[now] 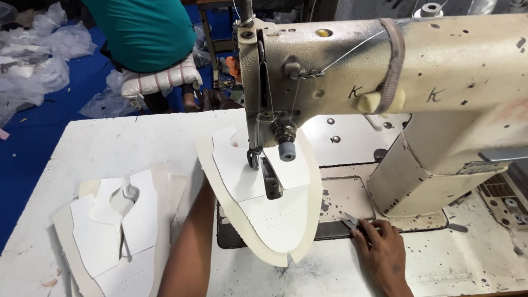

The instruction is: The person uses a sewing machine to stitch white shoe parts. They repeatedly pick up a shoe part from a stack, place it under the machine's presser foot, guide it through the machine, and then set the finished piece aside.

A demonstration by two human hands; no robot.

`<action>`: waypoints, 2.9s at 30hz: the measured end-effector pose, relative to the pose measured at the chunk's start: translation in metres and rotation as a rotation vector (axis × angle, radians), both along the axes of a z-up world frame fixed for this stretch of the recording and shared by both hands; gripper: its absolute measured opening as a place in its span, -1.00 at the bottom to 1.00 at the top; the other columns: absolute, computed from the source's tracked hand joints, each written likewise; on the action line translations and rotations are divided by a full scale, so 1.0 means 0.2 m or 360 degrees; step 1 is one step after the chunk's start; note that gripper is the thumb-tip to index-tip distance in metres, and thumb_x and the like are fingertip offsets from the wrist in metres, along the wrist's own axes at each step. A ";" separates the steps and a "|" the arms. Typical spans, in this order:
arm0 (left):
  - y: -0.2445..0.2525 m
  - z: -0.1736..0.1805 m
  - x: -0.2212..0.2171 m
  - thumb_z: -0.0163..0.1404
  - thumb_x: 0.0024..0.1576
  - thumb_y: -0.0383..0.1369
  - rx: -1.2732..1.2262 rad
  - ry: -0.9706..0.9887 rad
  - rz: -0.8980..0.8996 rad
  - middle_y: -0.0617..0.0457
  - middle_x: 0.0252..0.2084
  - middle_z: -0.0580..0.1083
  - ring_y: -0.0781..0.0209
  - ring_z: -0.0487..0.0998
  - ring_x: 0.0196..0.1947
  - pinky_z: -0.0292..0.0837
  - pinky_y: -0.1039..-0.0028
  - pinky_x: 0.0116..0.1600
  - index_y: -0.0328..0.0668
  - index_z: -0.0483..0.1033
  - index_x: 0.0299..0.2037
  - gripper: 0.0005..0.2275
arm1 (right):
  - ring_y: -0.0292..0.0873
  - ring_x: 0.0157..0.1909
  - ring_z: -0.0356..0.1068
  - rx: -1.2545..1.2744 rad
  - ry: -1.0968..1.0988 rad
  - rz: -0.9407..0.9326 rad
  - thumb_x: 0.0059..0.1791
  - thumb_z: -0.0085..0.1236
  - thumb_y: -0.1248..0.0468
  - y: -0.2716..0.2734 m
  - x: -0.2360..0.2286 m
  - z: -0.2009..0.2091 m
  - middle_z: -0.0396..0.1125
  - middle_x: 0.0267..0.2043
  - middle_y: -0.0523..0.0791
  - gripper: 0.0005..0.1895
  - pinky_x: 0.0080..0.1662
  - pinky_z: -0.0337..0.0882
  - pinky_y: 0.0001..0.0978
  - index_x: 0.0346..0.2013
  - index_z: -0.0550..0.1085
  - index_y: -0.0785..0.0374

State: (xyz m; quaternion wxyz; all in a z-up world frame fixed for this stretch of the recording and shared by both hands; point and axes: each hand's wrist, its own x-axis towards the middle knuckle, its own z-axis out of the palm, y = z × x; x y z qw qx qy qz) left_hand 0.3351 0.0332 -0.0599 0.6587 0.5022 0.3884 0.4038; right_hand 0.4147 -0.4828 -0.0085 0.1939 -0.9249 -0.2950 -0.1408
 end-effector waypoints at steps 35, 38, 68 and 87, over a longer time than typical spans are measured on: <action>-1.17 0.18 -0.77 0.10 0.14 -0.49 0.0896 0.0224 -0.0163 0.03 -0.13 0.52 0.25 0.58 -0.17 0.57 0.45 -0.03 -0.30 0.40 0.10 -0.68 | -0.02 -0.11 0.39 0.0278 -0.0224 0.0038 -0.08 0.31 0.09 0.01 -0.11 0.14 0.44 -0.18 -0.02 -0.63 -0.03 0.41 -0.11 -0.08 0.59 0.24; -1.13 0.19 -0.78 0.15 0.13 -0.43 0.0781 0.0362 -0.0205 0.05 -0.14 0.56 0.25 0.60 -0.16 0.58 0.41 -0.03 -0.22 0.39 0.14 -0.63 | -0.20 -0.29 0.48 0.0736 0.0468 0.0218 -0.01 0.25 0.18 0.07 -0.16 0.27 0.48 -0.24 -0.07 -0.72 -0.27 0.52 -0.33 -0.07 0.59 0.25; -1.24 0.99 -0.54 0.06 0.21 -0.42 0.0669 0.0082 -0.0541 -0.16 0.18 0.53 0.21 0.57 0.13 0.49 0.41 0.22 -0.33 0.37 0.31 -0.56 | -0.33 -0.33 0.56 0.1016 0.1460 0.1157 -0.01 0.21 0.29 0.70 0.01 0.80 0.56 -0.13 -0.12 -0.73 -0.29 0.63 -0.44 0.00 0.57 0.17; -1.05 1.01 -0.39 0.08 0.18 -0.50 0.0570 -0.0031 -0.0628 -0.11 -0.03 0.62 0.27 0.65 -0.08 0.61 0.48 0.01 -0.41 0.47 0.20 -0.64 | -0.39 -0.44 0.47 0.1052 0.1299 0.1132 0.02 0.23 0.25 0.78 0.15 0.75 0.53 -0.32 -0.14 -0.75 -0.42 0.49 -0.52 -0.03 0.57 0.22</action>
